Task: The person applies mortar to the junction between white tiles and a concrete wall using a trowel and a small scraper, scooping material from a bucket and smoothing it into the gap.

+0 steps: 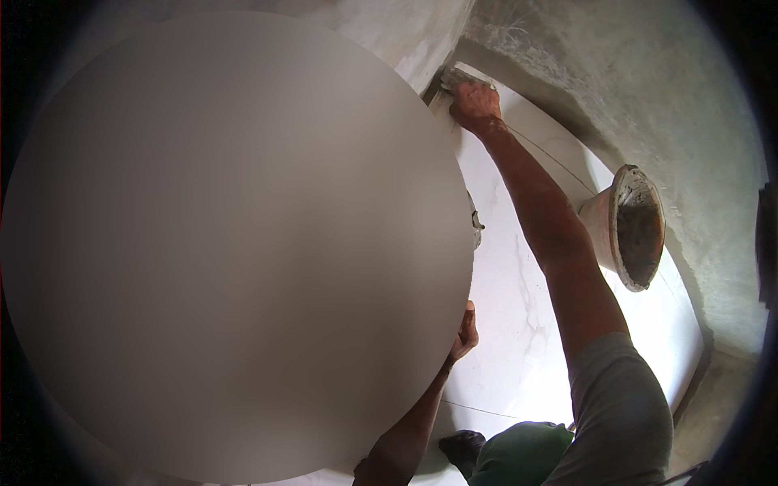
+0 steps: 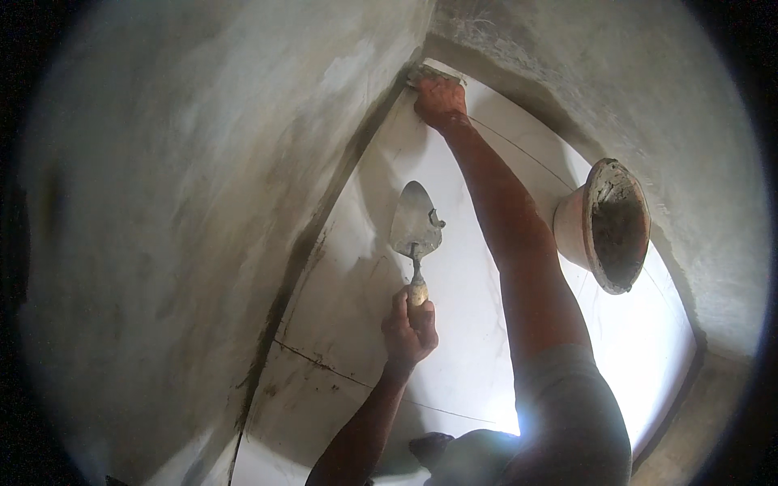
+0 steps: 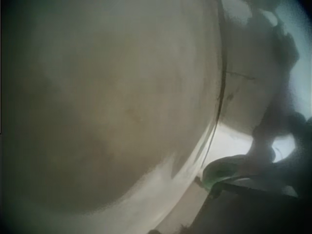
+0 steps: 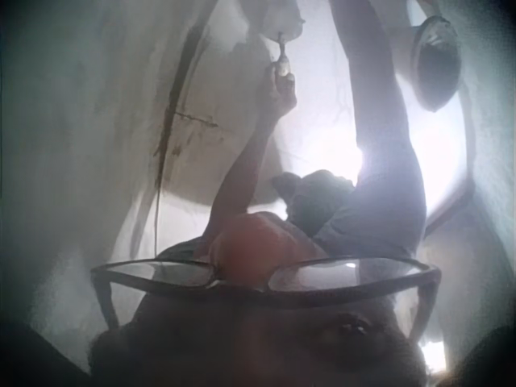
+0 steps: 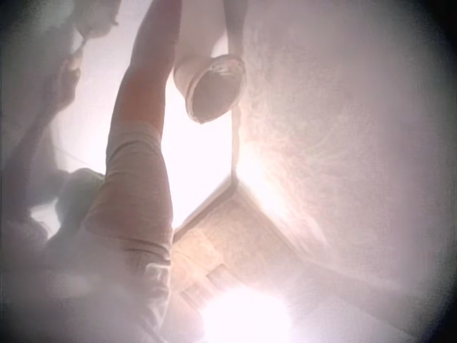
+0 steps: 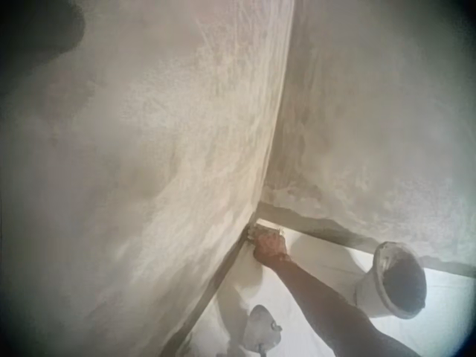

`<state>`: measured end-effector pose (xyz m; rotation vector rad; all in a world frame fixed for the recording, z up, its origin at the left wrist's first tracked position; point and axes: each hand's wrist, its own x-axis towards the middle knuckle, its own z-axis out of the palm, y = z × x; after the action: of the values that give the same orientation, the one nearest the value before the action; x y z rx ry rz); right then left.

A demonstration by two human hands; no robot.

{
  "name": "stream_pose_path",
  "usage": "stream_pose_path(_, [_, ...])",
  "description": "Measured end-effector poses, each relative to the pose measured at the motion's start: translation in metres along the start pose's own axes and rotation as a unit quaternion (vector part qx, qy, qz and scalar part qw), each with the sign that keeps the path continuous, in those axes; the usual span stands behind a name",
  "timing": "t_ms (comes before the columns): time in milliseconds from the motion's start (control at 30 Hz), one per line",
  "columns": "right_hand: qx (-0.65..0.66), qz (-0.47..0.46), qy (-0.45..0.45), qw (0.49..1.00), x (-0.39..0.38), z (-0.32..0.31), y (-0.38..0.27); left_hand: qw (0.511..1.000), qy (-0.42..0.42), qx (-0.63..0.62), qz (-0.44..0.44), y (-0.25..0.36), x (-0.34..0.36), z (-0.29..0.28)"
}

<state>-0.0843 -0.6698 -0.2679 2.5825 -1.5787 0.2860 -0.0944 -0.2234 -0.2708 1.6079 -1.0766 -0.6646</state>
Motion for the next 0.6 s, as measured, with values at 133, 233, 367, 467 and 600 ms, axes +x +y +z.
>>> stream_pose_path(133, [-0.040, -0.015, -0.076, 0.996, -0.007, -0.011, -0.012, 1.000, -0.010, 0.010, -0.021, 0.001, -0.002, -0.003])
stream_pose_path(233, [-0.024, 0.016, -0.113, 0.993, -0.011, -0.009, -0.015, 1.000, 0.007, 0.026, -0.008, 0.001, -0.004, 0.000])
stream_pose_path(367, [-0.010, -0.004, -0.054, 0.998, -0.032, -0.006, -0.024, 1.000, 0.010, 0.015, -0.023, 0.004, -0.003, -0.003])
stream_pose_path(467, [-0.001, -0.005, -0.048, 0.999, -0.044, -0.015, -0.032, 0.999, 0.011, 0.020, -0.041, 0.003, -0.003, -0.002])
stream_pose_path(600, [-0.040, -0.035, -0.053, 0.997, -0.070, -0.019, -0.038, 0.990, 0.021, -0.050, -0.129, 0.000, -0.009, 0.006])
